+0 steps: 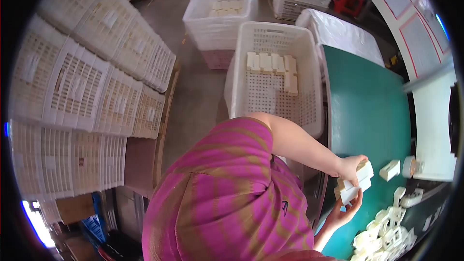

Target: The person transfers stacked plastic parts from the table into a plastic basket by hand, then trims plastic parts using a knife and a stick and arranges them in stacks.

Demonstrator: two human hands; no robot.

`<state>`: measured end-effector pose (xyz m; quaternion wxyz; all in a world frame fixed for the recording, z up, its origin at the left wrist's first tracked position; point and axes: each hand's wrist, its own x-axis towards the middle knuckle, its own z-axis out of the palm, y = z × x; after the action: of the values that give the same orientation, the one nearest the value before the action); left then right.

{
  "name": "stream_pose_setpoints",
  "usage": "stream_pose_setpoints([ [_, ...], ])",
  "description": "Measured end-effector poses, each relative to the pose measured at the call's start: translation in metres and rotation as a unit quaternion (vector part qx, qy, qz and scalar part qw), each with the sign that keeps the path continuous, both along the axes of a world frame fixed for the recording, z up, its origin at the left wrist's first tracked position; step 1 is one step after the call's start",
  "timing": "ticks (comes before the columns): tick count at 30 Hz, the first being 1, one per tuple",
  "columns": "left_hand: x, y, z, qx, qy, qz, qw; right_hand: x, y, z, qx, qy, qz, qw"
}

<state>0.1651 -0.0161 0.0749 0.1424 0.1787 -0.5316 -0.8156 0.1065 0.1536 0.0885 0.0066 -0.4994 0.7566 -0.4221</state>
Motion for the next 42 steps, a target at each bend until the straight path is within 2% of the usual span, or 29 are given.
stream_pose_setpoints([
  [1,0.016,-0.012,0.004,0.020,0.018,0.049,0.998,0.006,-0.020,0.006,0.004,0.016,0.034,0.999],
  [2,0.031,-0.022,0.007,0.022,0.023,0.079,0.996,0.008,-0.037,0.012,0.059,0.071,0.047,0.995],
  [7,0.037,-0.079,-0.022,-0.012,-0.009,0.174,0.985,0.009,-0.099,0.001,0.076,0.114,0.106,0.985],
  [10,0.010,-0.104,-0.032,-0.215,-0.102,0.130,0.963,-0.015,-0.112,-0.016,0.093,0.017,0.059,0.994],
  [11,-0.009,-0.111,-0.039,-0.211,-0.098,0.133,0.963,-0.020,-0.115,-0.018,0.096,0.022,0.061,0.993],
  [13,-0.026,-0.117,-0.033,-0.324,-0.136,0.069,0.934,-0.029,-0.116,-0.023,0.082,0.072,0.019,0.994],
  [15,-0.025,-0.120,-0.030,-0.327,-0.124,0.022,0.937,-0.034,-0.115,-0.022,0.097,0.088,0.006,0.991],
  [17,-0.015,-0.116,-0.029,-0.432,-0.144,0.127,0.881,-0.014,-0.114,-0.008,0.110,0.128,-0.046,0.985],
  [18,-0.002,-0.119,-0.029,-0.441,-0.077,0.192,0.874,-0.005,-0.115,-0.001,0.111,0.131,-0.045,0.984],
  [20,0.046,-0.146,-0.027,-0.455,0.079,0.317,0.828,0.014,-0.115,0.012,0.009,0.360,-0.032,0.932],
  [21,0.086,-0.169,-0.013,-0.487,0.102,0.369,0.785,0.024,-0.116,0.014,0.013,0.361,-0.038,0.932],
  [22,0.128,-0.193,-0.002,-0.484,0.114,0.416,0.761,0.038,-0.119,0.015,0.006,0.342,0.008,0.940],
  [24,0.208,-0.237,0.006,-0.397,0.049,0.543,0.738,0.068,-0.133,0.015,0.025,0.285,0.081,0.955],
  [25,0.240,-0.278,-0.021,-0.459,0.011,0.613,0.643,0.073,-0.145,0.015,0.022,0.285,0.071,0.956],
  [26,0.286,-0.298,-0.031,-0.416,-0.023,0.646,0.640,0.077,-0.155,0.015,0.045,0.286,0.118,0.950],
  [27,0.330,-0.321,-0.054,-0.469,-0.075,0.683,0.555,0.082,-0.167,0.015,0.068,0.285,0.165,0.942],
  [28,0.374,-0.334,-0.073,-0.494,-0.174,0.682,0.509,0.087,-0.183,0.020,0.076,0.284,0.190,0.937],
  [29,0.412,-0.346,-0.099,-0.483,-0.226,0.690,0.490,0.091,-0.200,0.028,0.070,0.284,0.180,0.939],
  [31,0.464,-0.358,-0.127,-0.445,-0.377,0.669,0.461,0.094,-0.234,0.040,0.158,0.260,0.246,0.920],
  [33,0.490,-0.370,-0.145,-0.451,-0.416,0.673,0.413,0.084,-0.277,0.032,0.157,0.263,0.277,0.911],
  [34,0.497,-0.378,-0.151,-0.455,-0.409,0.672,0.417,0.073,-0.299,0.023,0.158,0.259,0.279,0.911],
  [36,0.502,-0.396,-0.152,-0.463,-0.472,0.610,0.436,0.053,-0.341,0.002,0.154,0.256,0.275,0.914],
  [40,0.483,-0.452,-0.153,-0.497,-0.481,0.543,0.477,0.035,-0.405,-0.026,0.167,0.248,0.264,0.917],
  [42,0.467,-0.486,-0.151,-0.392,-0.560,0.463,0.565,0.035,-0.426,-0.033,0.165,0.283,0.259,0.909],
])
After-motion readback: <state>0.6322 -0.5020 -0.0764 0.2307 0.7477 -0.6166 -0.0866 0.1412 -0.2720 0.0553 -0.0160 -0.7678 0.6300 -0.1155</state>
